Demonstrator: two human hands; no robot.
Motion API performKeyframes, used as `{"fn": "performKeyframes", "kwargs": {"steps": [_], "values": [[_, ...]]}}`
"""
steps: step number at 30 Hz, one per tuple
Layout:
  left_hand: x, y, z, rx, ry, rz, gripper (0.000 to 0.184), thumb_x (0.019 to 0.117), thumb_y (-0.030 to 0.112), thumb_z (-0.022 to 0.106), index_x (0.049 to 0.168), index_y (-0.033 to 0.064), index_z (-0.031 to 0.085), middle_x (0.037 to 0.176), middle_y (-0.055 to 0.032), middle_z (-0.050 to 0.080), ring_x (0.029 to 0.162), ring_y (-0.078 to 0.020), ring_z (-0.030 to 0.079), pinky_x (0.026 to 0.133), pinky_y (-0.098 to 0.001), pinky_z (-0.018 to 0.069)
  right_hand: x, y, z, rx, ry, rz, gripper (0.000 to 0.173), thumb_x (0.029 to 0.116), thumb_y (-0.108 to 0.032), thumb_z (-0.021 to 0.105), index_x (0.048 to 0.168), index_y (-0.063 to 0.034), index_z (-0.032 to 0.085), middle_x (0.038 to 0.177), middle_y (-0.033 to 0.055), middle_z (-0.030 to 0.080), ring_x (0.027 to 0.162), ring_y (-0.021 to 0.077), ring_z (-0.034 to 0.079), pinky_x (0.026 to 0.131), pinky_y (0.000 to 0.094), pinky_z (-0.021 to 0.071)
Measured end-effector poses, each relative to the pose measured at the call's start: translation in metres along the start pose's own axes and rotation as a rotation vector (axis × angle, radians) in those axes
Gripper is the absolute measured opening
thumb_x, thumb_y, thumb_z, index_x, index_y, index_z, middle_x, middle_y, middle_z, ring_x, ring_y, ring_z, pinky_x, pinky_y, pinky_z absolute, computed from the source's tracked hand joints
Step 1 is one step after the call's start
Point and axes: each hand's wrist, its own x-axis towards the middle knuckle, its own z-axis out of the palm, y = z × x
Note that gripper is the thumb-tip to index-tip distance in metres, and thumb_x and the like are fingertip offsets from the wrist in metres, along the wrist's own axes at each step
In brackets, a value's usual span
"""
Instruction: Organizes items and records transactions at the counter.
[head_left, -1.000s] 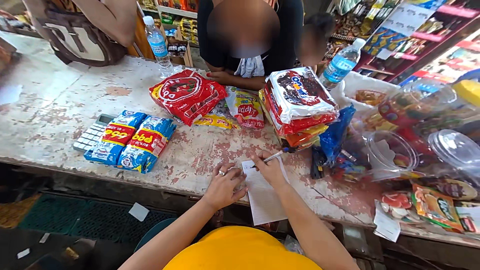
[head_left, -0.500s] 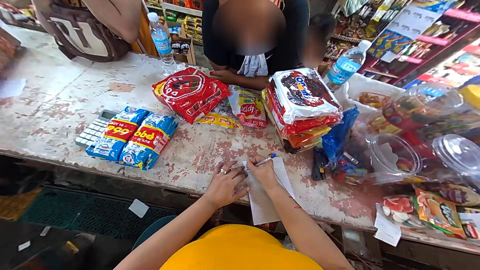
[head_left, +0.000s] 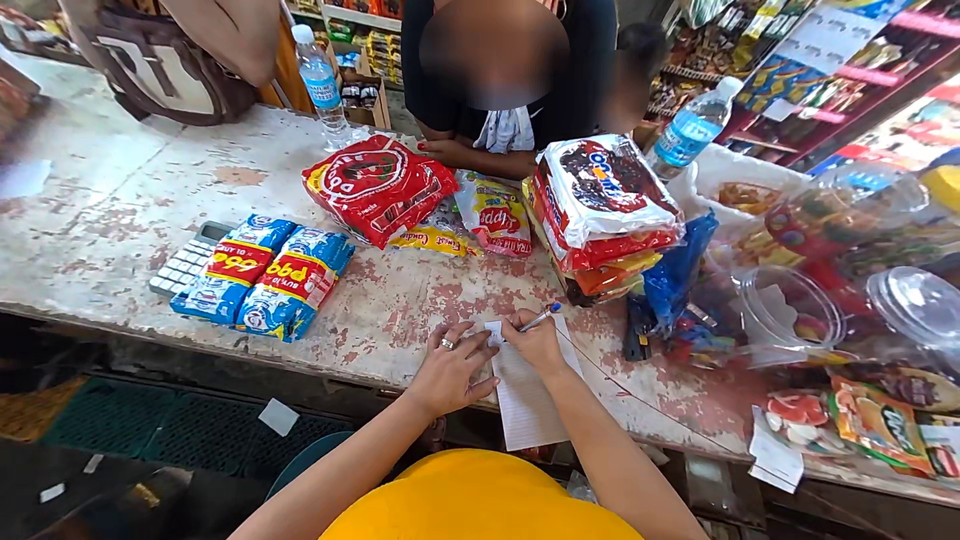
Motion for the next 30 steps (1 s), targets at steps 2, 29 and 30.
{"fn": "performKeyframes", "kwargs": {"steps": [2,29,30], "values": [[0.0004,-0.0006,-0.0001,-0.007,-0.014,0.006,0.055,0.1008,0.062,0.040,0.134,0.0283,0.067,0.147,-0.0010,0.060,0.143,-0.0359,0.046,0.110,-0.0687,0.0320,0.0018,-0.0028,-0.0029,0.009,-0.025,0.035,0.022,0.0892,-0.009,0.072,0.071,-0.0004,0.063,0.061,0.0003,0.057,0.056,0.0026,0.054,0.058,0.0217,0.0479],[-0.0012,-0.0016,0.0021,-0.001,0.037,0.015,0.053,0.1001,0.061,0.041,0.129,0.0283,0.070,0.133,-0.0044,0.068,0.136,-0.0354,0.052,0.110,-0.0661,0.0339,0.0017,-0.0009,-0.0013,-0.034,0.029,-0.030,0.026,0.0866,-0.004,0.069,0.064,-0.0039,0.056,0.057,-0.0035,0.049,0.054,-0.0001,0.044,0.055,0.0187,0.0382],[-0.0008,-0.0015,0.0019,-0.008,0.032,0.014,0.053,0.1001,0.061,0.041,0.129,0.0278,0.070,0.134,-0.0043,0.068,0.137,-0.0357,0.052,0.110,-0.0669,0.0338,0.0006,-0.0012,-0.0016,-0.052,0.032,-0.036,0.024,0.0871,-0.006,0.068,0.066,-0.0025,0.058,0.058,-0.0022,0.050,0.055,0.0009,0.046,0.055,0.0198,0.0394]]}}
